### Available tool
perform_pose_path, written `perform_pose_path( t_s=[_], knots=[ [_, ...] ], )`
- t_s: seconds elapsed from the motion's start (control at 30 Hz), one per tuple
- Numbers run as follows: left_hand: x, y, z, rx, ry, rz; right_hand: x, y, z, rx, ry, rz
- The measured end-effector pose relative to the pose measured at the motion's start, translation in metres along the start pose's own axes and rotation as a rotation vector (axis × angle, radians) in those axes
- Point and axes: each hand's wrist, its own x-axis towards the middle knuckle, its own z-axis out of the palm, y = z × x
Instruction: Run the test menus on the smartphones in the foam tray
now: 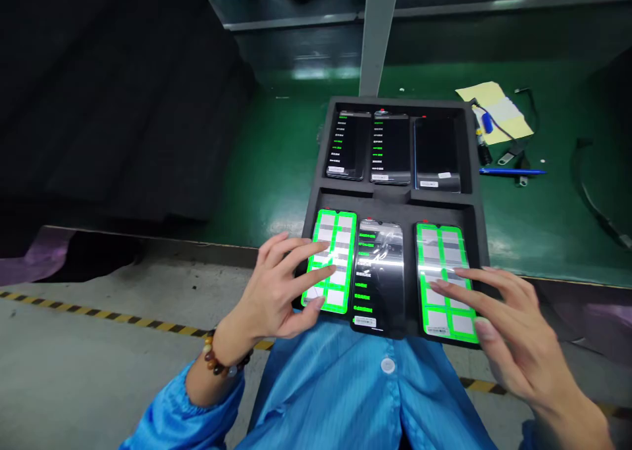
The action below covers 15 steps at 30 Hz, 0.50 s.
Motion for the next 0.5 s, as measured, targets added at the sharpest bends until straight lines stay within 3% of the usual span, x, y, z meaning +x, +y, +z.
perform_pose_path(
  t_s=[0.2,0.4,0.5],
  knots=[
    [-0.022,-0.014,-0.011,0.105,0.085,-0.066,-0.025,0.015,-0.016,-0.008,0.097,0.144],
    [0.012,0.001,0.009,-0.017,-0.011,0.006,0.014,0.004,0.002,0.000,0.019,0.045],
    [0.017,0.000,0.008,-0.029,-0.044,-0.002,0.025,0.003,0.005,0.010,-0.008,0.012]
  ],
)
